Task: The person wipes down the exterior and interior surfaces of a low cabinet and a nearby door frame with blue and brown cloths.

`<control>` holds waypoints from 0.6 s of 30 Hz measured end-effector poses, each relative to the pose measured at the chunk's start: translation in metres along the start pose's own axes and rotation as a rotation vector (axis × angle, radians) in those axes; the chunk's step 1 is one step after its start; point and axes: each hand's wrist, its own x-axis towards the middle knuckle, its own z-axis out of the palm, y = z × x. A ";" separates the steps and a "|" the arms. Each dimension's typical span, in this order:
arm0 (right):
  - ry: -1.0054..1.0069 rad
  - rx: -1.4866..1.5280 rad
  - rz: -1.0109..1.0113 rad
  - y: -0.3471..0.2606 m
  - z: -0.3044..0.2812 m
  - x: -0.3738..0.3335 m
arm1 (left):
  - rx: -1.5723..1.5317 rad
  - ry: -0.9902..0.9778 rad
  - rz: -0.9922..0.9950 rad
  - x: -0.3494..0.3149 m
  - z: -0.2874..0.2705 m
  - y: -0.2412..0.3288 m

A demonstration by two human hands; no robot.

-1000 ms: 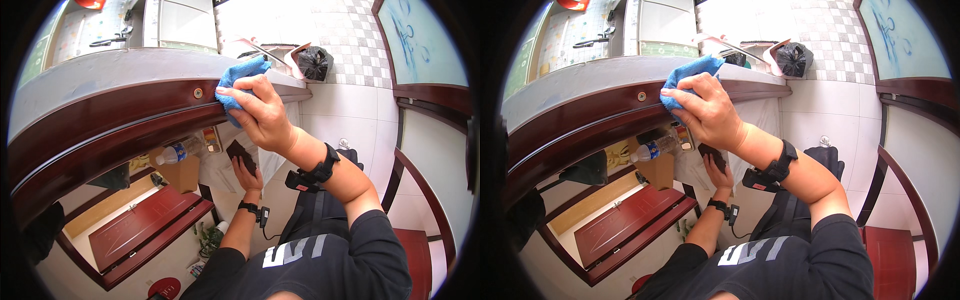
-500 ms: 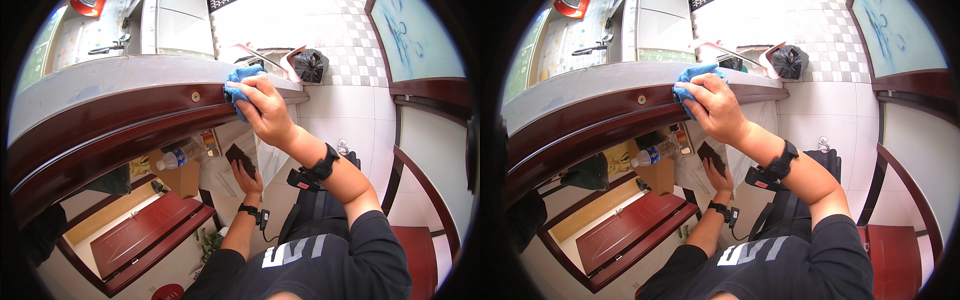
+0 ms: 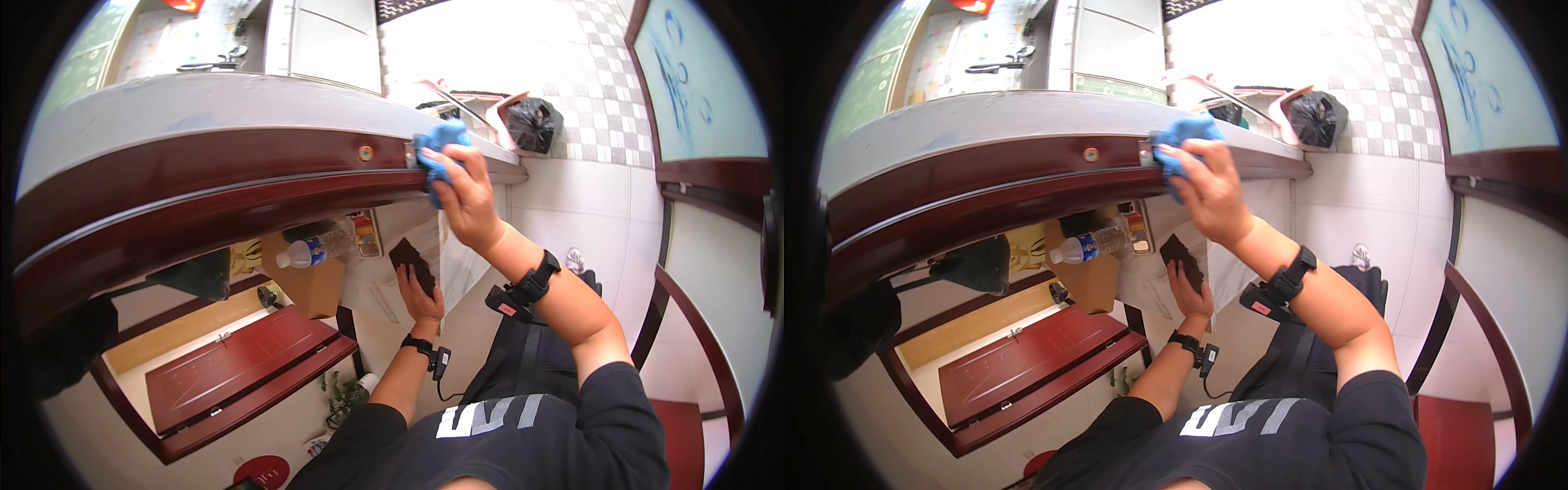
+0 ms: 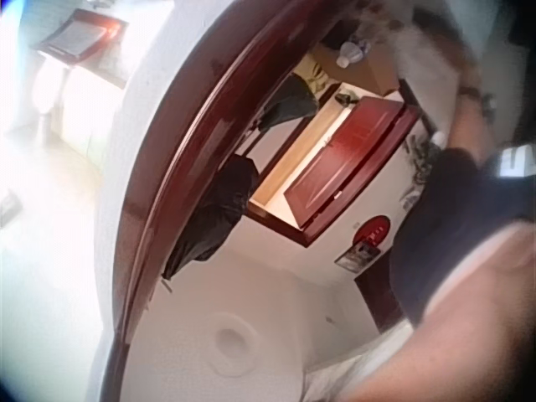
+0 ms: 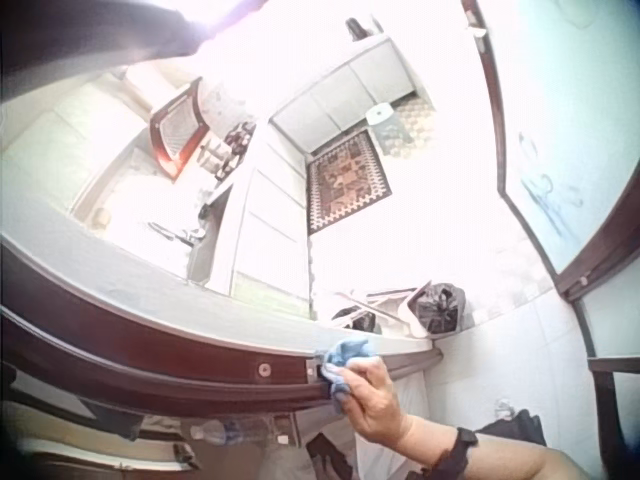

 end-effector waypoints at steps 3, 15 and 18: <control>0.007 -0.025 0.139 0.028 0.004 -0.025 | -0.002 -0.039 0.000 0.001 -0.004 -0.001; -0.205 0.140 -0.335 -0.112 -0.014 0.083 | 0.005 -0.024 -0.044 0.002 -0.022 0.002; -0.361 0.013 -0.409 -0.142 0.013 0.103 | 0.006 -0.023 -0.072 -0.004 -0.024 -0.001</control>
